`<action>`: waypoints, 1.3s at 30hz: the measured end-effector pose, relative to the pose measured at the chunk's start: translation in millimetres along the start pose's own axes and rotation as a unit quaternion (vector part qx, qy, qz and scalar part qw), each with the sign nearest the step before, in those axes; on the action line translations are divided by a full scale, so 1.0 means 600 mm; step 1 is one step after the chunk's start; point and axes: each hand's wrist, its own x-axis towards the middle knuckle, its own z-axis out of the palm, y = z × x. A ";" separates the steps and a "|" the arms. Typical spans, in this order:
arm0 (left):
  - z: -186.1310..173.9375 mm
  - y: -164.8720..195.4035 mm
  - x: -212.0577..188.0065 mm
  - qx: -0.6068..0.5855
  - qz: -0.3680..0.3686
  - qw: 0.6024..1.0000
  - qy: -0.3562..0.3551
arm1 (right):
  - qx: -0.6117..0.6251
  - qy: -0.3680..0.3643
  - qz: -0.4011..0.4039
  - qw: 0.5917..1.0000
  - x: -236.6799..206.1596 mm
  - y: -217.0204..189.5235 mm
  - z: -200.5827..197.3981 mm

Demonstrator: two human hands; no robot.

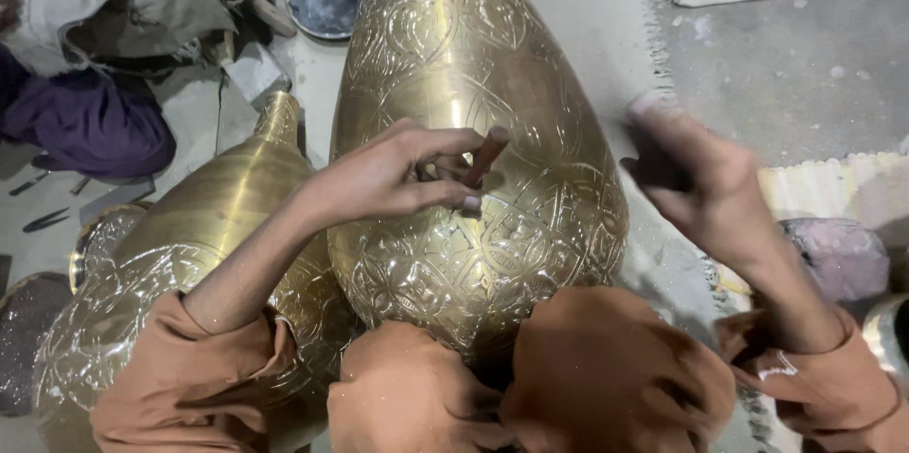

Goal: The person sits on the workshop floor with a large brass vase between their legs, holding a small punch against the engraved pattern with one hand while striking it with a wooden mallet held in the other hand, working the decorative design across the vase surface.

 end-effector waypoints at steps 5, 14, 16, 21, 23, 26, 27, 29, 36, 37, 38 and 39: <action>0.000 0.004 0.003 -0.011 0.022 1.000 0.002 | 0.131 0.021 0.096 0.986 -0.007 -0.006 0.009; -0.004 0.011 0.005 0.018 -0.033 0.999 -0.019 | -0.083 -0.008 -0.116 0.990 -0.045 0.046 0.014; -0.005 0.010 0.008 0.003 0.003 1.000 -0.022 | -0.029 0.074 -0.149 0.986 -0.056 0.065 0.024; -0.004 0.006 0.007 0.032 -0.020 0.999 -0.025 | -0.016 -0.043 0.002 0.999 -0.081 0.095 0.022; -0.005 0.005 0.008 0.052 -0.022 0.998 -0.034 | -0.011 -0.027 0.021 0.999 -0.089 0.098 0.023; -0.005 0.005 0.008 0.018 -0.039 0.998 -0.043 | -0.026 -0.020 0.024 0.999 -0.095 0.098 0.024; -0.005 0.006 0.008 0.031 -0.046 0.997 -0.049 | -0.031 -0.032 0.003 0.999 -0.095 0.098 0.025; -0.007 0.008 0.008 0.061 -0.060 0.994 -0.063 | -0.008 -0.028 0.026 0.999 -0.095 0.095 0.027; -0.012 0.016 0.020 0.014 -0.063 0.994 -0.093 | 0.029 0.041 0.057 0.997 -0.092 0.061 0.033; -0.014 0.018 0.021 0.011 -0.054 0.994 -0.091 | 0.025 0.051 0.045 0.997 -0.092 0.056 0.032; -0.013 0.021 0.022 0.005 -0.047 0.995 -0.086 | -0.053 0.020 0.018 0.998 -0.092 0.052 0.030; -0.012 0.023 0.023 0.016 -0.076 0.992 -0.096 | -0.130 -0.010 -0.010 0.991 -0.091 0.049 0.028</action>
